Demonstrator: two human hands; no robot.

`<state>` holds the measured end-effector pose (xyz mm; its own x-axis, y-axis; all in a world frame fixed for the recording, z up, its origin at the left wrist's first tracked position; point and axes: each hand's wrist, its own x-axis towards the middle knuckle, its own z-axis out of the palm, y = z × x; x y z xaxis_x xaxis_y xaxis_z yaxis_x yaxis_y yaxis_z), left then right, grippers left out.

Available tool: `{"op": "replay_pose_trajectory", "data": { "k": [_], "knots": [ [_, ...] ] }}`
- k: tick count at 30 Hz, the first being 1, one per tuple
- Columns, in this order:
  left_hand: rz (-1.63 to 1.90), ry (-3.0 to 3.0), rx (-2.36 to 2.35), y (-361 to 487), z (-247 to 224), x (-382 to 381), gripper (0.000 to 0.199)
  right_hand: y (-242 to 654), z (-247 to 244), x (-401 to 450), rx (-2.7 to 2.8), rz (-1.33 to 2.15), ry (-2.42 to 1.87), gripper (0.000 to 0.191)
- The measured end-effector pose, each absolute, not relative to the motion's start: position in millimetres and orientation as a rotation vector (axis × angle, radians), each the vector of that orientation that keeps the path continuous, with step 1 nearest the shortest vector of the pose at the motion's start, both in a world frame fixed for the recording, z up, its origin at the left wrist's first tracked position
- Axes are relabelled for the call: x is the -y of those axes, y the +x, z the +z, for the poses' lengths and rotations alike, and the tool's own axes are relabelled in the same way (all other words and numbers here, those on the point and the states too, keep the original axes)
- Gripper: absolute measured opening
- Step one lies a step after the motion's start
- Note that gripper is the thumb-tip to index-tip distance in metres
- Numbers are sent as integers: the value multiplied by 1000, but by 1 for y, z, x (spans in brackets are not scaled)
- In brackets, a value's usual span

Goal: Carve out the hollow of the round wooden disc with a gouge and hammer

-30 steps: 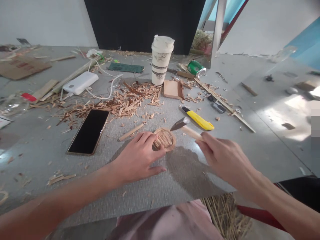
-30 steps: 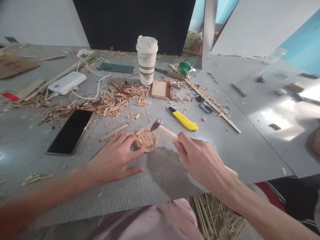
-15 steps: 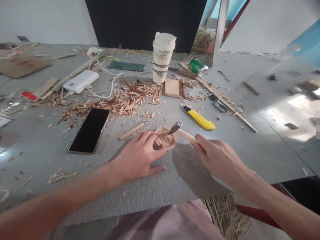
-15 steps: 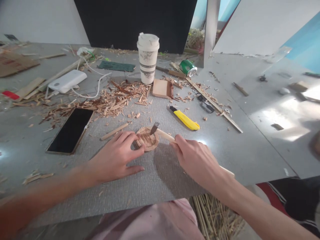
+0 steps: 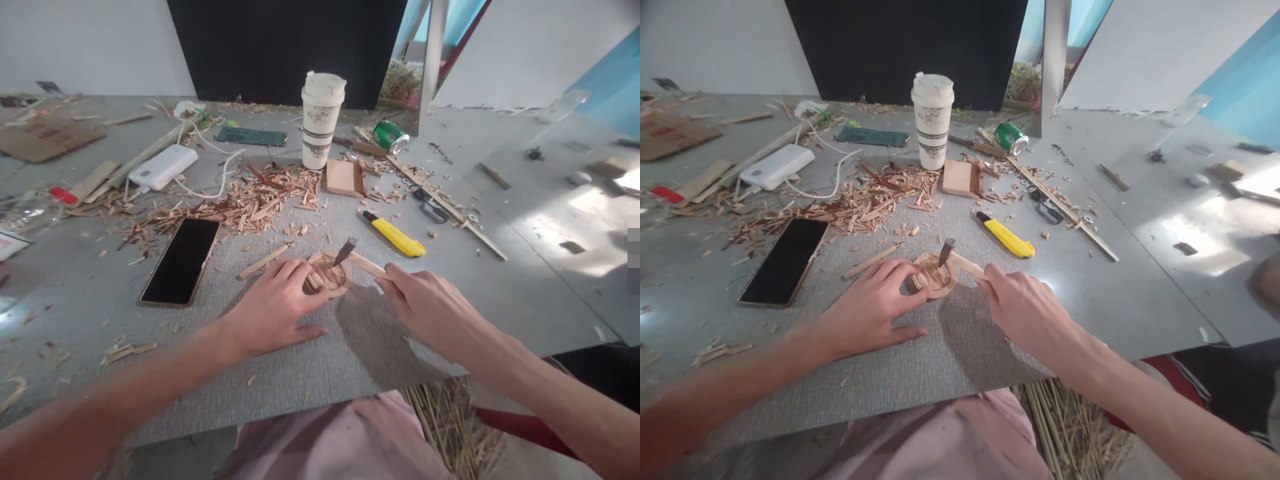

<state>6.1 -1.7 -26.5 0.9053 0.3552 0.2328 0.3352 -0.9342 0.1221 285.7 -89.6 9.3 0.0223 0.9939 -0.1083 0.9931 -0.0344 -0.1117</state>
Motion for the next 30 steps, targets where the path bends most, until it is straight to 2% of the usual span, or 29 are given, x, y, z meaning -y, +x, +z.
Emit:
{"op": "replay_pose_trajectory", "data": {
  "k": [9,19,26,30],
  "knots": [
    [278,2831,-395,1,-23,-18,65,298,-7,86,2190,259,-2167,32],
    [103,2915,-440,3,-5,-21,73,316,-8,60,2231,386,-1981,28],
    [156,3036,-263,5,2,-33,78,313,-1,69,2051,514,-1983,36],
    [115,3012,-130,5,-3,-46,72,308,4,75,1891,608,-2024,43]
  ]
}}
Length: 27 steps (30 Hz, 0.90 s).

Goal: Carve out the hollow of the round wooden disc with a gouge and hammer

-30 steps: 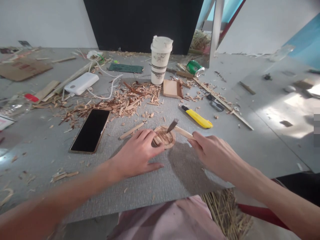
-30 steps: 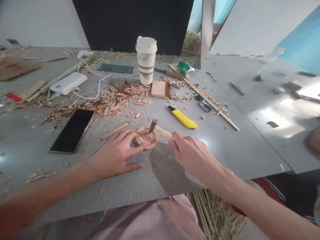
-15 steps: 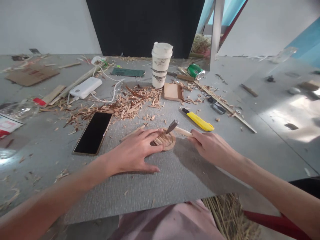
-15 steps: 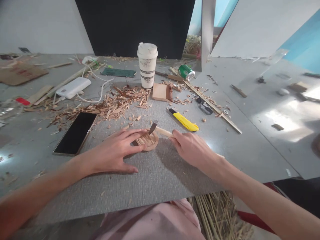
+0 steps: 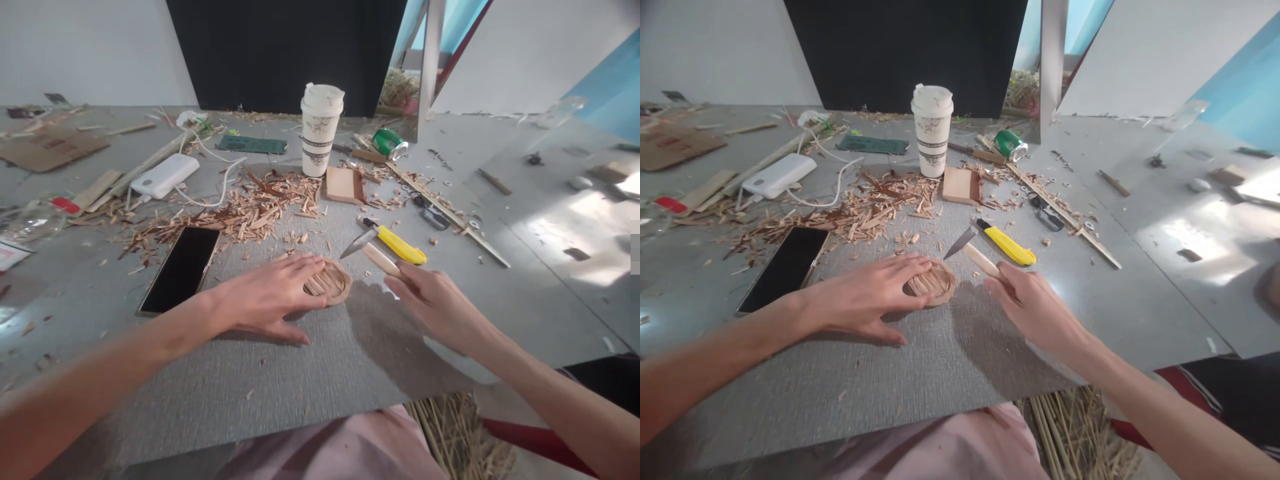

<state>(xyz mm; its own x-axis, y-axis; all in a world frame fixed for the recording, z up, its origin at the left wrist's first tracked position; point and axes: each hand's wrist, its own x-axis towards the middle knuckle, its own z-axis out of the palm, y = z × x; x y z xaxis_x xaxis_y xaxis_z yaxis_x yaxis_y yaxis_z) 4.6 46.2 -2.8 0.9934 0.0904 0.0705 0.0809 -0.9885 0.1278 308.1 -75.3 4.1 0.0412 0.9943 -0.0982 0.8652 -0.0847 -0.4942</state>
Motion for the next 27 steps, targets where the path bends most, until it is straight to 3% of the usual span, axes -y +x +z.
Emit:
{"op": "replay_pose_trajectory", "data": {
  "k": [7,11,18,23,27],
  "knots": [
    [211,3076,-510,8,-17,0,84,281,-1,45,1790,1097,-1904,32],
    [226,3159,-816,12,-24,35,97,263,-4,22,1812,1120,-1812,32],
    [218,3243,-962,11,-30,44,98,281,15,35,1866,826,-1788,32],
    [182,3233,-950,9,-31,43,98,290,20,83,2086,193,-1663,19],
    [138,3212,-938,9,-29,41,99,282,9,100,2196,97,-1762,24]
  ]
}}
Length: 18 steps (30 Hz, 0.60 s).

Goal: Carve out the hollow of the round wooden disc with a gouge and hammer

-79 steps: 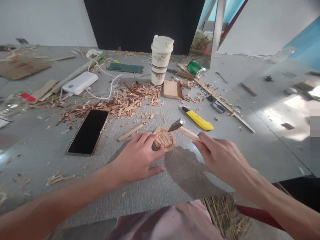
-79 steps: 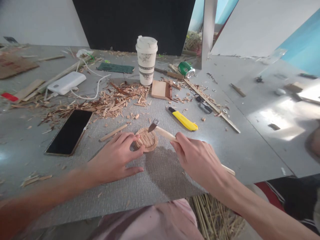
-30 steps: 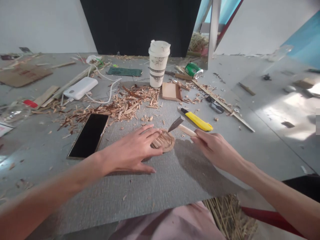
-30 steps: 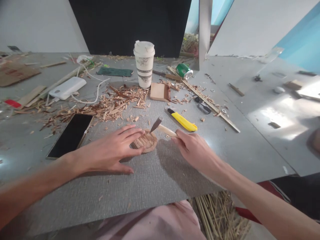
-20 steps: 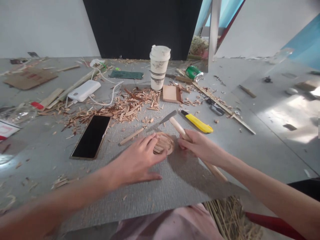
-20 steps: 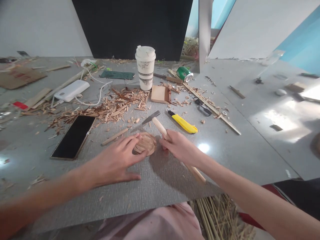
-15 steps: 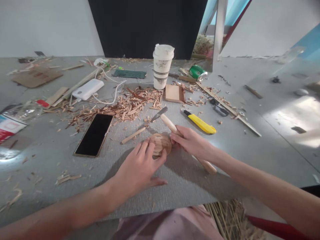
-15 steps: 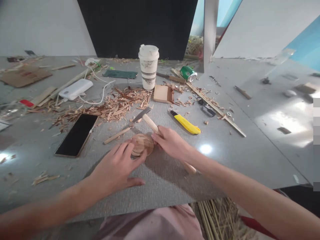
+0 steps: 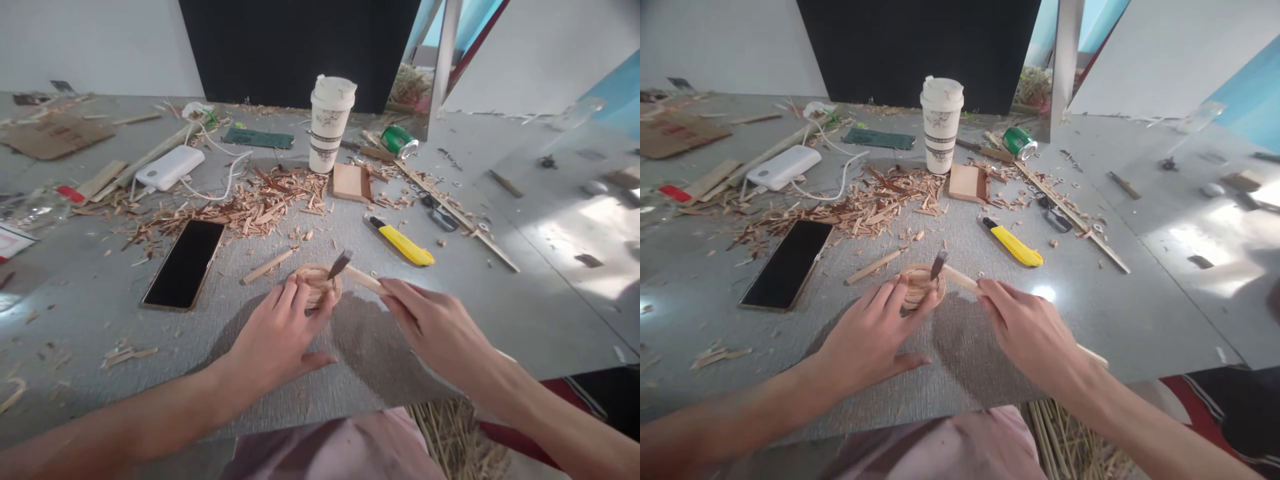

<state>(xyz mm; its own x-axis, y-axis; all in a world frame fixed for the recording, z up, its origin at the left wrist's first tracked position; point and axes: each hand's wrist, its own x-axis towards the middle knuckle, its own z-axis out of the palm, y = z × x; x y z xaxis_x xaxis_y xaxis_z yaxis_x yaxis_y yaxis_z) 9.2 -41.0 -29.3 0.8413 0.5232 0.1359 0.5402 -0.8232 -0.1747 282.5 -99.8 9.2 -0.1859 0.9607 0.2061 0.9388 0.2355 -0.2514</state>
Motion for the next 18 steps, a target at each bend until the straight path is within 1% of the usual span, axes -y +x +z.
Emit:
{"op": "replay_pose_trajectory", "data": {
  "k": [4,7,13,18],
  "knots": [
    [-165,-2799,803,10,-30,43,98,279,10,102,2077,30,-1781,26],
    [-194,-2800,801,9,-29,43,98,279,7,104,2155,26,-1798,28],
    [-283,-2887,768,0,-24,34,85,278,-1,103,2230,80,-1915,33],
    [-321,-2901,747,-4,-26,31,85,278,-1,95,2220,61,-1906,34]
  ]
}}
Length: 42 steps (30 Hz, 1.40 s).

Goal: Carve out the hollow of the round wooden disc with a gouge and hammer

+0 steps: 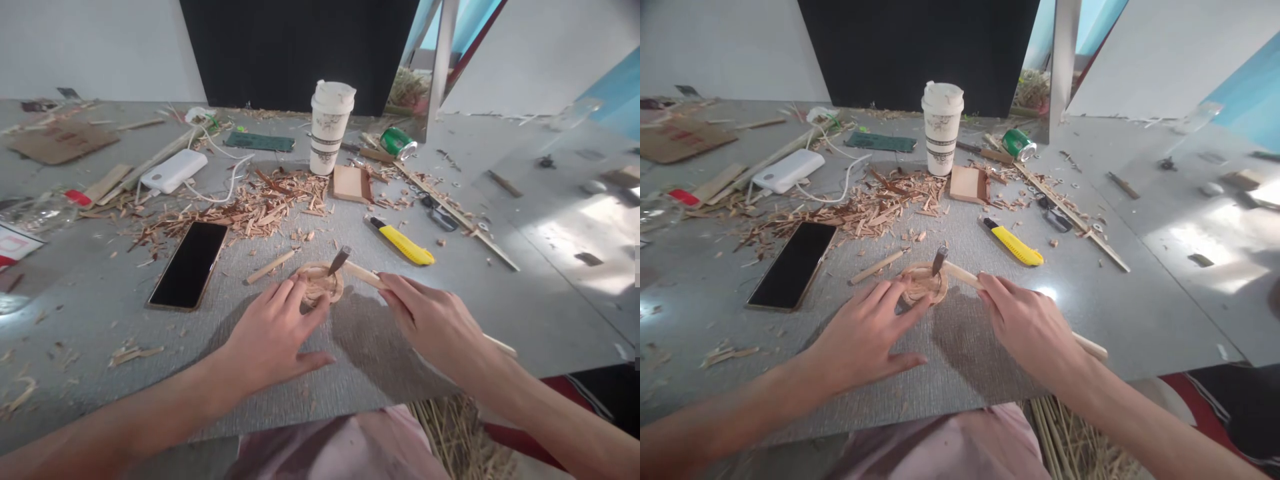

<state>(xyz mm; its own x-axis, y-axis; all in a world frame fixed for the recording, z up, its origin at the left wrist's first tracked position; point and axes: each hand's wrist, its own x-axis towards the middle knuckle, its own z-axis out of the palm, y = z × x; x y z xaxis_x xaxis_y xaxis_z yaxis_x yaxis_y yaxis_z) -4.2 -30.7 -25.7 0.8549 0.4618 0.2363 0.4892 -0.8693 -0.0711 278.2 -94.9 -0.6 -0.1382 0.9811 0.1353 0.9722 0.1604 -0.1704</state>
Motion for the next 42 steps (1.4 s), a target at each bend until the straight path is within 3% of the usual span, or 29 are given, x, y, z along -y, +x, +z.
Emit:
{"op": "replay_pose_trajectory", "data": {
  "k": [16,33,38,42],
  "knots": [
    [-389,-2917,840,0,-30,29,80,287,2,112,2195,17,-1799,22],
    [-364,-2907,838,0,-30,30,80,288,1,110,2203,19,-1807,22],
    [-335,-2909,825,-1,-28,30,79,291,8,106,2228,189,-1785,21],
    [-334,-2932,826,-2,-26,27,75,291,24,93,1916,371,-1798,26]
  ]
}}
